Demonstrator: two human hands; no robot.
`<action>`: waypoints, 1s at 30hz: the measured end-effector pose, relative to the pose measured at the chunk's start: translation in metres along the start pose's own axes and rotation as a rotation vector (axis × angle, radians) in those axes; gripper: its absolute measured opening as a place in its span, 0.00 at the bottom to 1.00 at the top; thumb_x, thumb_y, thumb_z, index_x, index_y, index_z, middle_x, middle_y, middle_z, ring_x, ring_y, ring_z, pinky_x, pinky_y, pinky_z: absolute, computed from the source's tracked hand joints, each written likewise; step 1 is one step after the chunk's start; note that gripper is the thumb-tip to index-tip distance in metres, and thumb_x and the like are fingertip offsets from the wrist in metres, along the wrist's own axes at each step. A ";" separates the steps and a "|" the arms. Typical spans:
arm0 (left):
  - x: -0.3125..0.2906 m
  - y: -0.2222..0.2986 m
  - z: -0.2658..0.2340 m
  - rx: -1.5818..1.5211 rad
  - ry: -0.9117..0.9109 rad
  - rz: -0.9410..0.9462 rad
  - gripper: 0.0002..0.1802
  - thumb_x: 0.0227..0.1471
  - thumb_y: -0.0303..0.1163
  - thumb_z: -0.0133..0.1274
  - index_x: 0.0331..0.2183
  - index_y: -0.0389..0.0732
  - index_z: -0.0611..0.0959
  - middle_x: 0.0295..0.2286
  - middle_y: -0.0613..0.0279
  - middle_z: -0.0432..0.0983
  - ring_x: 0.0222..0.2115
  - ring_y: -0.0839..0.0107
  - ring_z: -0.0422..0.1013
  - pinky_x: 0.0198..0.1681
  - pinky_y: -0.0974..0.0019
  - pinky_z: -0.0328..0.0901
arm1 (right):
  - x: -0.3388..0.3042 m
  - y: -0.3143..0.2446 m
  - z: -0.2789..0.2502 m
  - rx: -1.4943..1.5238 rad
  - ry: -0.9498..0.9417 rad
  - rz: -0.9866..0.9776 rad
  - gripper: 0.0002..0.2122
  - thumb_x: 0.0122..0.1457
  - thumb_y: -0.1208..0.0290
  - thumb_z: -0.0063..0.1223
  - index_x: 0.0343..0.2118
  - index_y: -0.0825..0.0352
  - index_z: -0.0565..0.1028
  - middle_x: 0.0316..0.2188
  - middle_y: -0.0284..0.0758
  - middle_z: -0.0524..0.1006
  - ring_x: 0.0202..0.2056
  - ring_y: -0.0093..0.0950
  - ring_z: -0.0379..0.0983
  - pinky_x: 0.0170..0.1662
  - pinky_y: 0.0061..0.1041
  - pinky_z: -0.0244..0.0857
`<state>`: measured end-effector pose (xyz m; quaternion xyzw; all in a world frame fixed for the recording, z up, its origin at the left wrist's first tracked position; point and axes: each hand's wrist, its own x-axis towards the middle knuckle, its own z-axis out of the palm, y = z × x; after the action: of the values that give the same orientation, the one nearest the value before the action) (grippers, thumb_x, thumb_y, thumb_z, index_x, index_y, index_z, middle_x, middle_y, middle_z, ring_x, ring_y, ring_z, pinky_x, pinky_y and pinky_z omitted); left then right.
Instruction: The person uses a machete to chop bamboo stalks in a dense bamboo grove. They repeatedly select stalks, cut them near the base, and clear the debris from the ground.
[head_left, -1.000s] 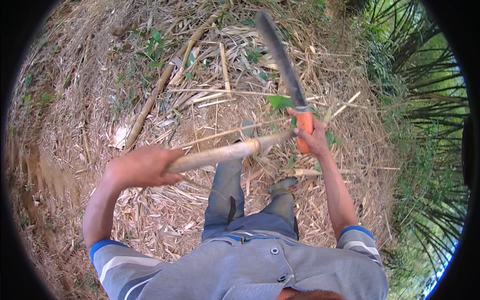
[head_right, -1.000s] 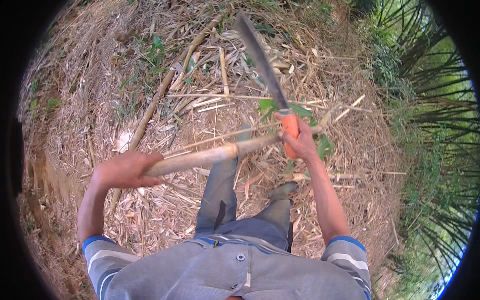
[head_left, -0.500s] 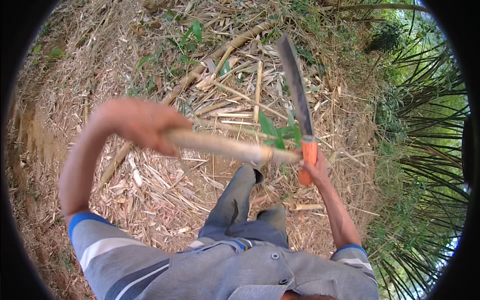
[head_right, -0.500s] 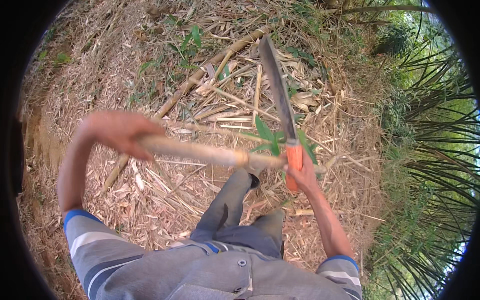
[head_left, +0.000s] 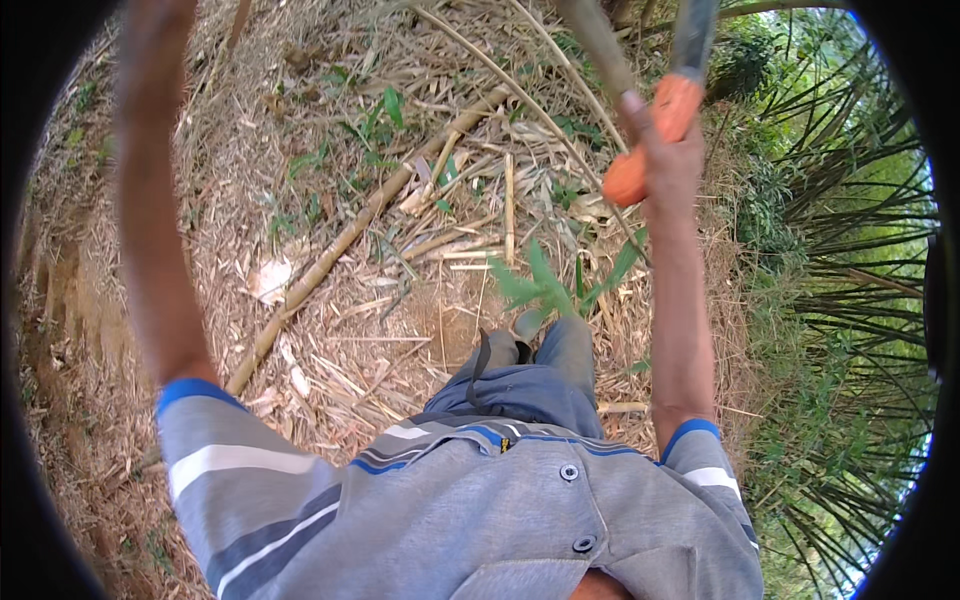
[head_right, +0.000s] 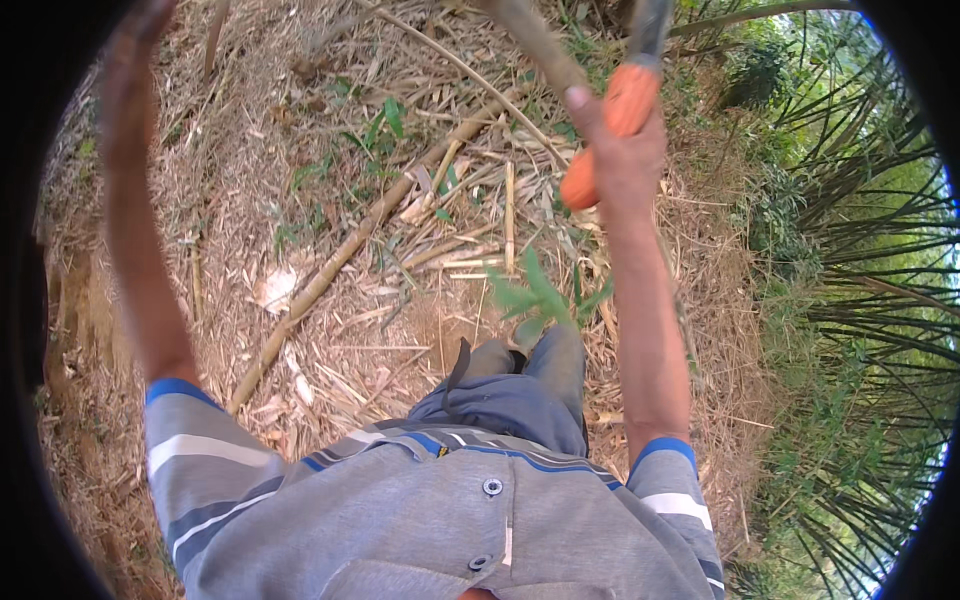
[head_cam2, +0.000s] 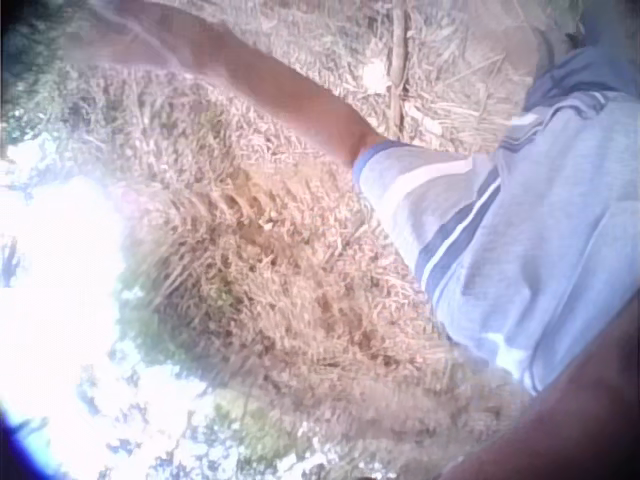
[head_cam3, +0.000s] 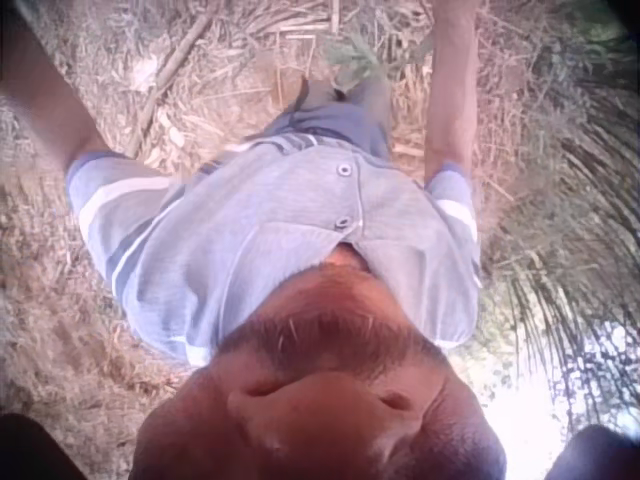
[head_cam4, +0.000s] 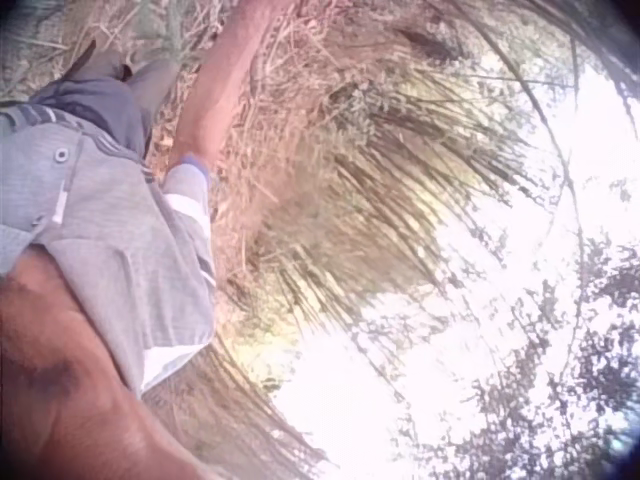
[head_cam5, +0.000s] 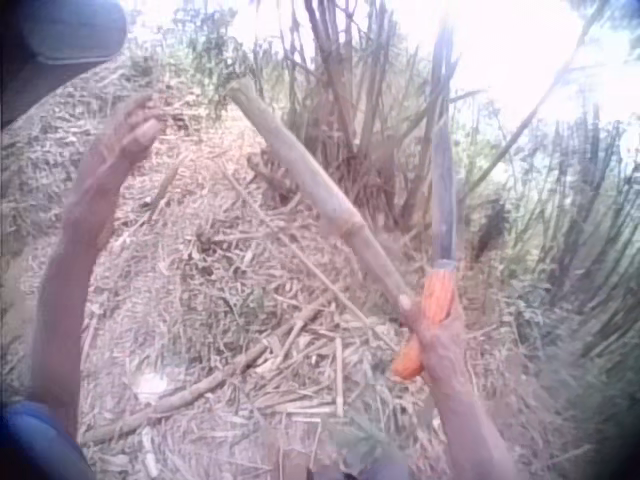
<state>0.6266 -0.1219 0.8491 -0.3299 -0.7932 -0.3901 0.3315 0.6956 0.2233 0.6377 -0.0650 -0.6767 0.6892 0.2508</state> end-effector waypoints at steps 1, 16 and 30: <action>-0.012 -0.025 0.025 -0.209 -0.007 -0.110 0.37 0.47 0.53 0.51 0.49 0.34 0.67 0.44 0.43 0.67 0.50 0.62 0.63 0.54 0.61 0.56 | -0.005 0.012 0.002 -0.039 0.068 -0.004 0.37 0.41 0.52 0.65 0.47 0.74 0.63 0.38 0.41 0.70 0.38 0.31 0.70 0.43 0.27 0.66; -0.140 -0.104 0.136 -1.088 0.364 -1.043 0.18 0.50 0.41 0.53 0.18 0.48 0.65 0.12 0.73 0.58 0.13 0.78 0.57 0.21 0.69 0.59 | -0.170 0.137 0.078 -0.186 0.030 0.127 0.29 0.47 0.56 0.59 0.47 0.71 0.64 0.35 0.42 0.72 0.38 0.36 0.70 0.42 0.34 0.62; -0.176 -0.046 0.194 -1.391 0.073 -1.182 0.16 0.52 0.35 0.48 0.17 0.48 0.64 0.12 0.72 0.57 0.14 0.75 0.57 0.24 0.66 0.60 | -0.340 -0.004 -0.043 -0.406 0.494 0.407 0.15 0.46 0.64 0.56 0.35 0.69 0.71 0.21 0.36 0.73 0.17 0.23 0.70 0.22 0.23 0.65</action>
<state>0.6374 -0.0281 0.6010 0.0172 -0.4082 -0.8966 -0.1710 1.0094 0.1139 0.5532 -0.4109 -0.6917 0.5404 0.2463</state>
